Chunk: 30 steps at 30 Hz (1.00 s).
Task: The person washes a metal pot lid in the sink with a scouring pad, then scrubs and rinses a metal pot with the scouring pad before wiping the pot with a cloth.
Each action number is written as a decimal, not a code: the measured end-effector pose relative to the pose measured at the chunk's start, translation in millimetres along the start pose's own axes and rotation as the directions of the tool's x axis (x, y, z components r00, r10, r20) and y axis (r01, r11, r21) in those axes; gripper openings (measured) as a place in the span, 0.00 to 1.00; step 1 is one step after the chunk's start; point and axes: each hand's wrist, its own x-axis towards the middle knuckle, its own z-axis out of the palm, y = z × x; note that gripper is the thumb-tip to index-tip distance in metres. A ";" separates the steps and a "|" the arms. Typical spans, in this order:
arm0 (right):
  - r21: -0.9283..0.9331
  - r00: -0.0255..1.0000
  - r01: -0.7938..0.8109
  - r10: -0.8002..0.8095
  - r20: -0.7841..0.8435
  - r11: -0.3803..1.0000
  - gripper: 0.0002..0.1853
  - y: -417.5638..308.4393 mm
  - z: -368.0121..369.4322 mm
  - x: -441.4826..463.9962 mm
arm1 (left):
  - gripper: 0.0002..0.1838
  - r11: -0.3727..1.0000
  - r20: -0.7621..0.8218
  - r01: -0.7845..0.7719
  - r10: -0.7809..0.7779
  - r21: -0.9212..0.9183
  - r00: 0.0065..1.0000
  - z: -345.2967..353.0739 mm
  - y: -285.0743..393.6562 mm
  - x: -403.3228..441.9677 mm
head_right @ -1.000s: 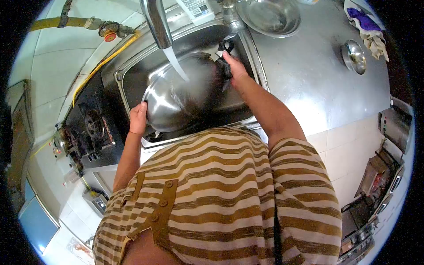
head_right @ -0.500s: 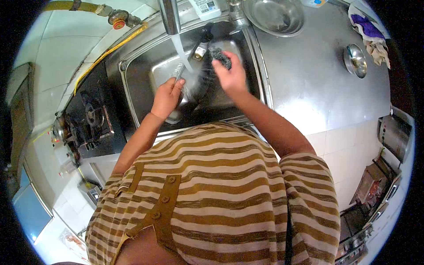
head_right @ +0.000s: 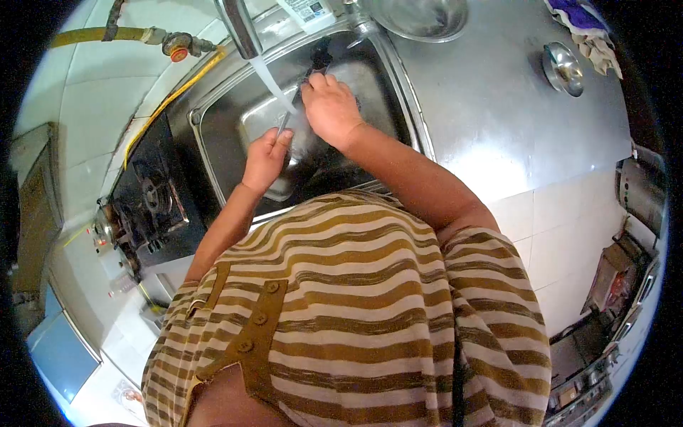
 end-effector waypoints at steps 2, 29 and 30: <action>0.045 0.999 -0.049 0.048 0.011 0.998 0.16 -2.9 -4.0 -0.1 | 0.16 1.000 -0.001 -0.009 0.009 0.004 1.000 1.8 -0.1 -0.9; 0.673 0.881 -0.167 0.416 -0.226 0.720 0.12 25.6 9.9 -51.3 | 0.17 0.994 0.059 0.062 -0.057 -0.089 0.997 1.8 -2.6 -4.7; 0.700 0.899 -0.158 0.394 -0.190 0.696 0.12 19.7 7.1 -53.8 | 0.17 0.996 0.061 0.066 -0.063 -0.056 0.996 1.4 -2.0 -4.6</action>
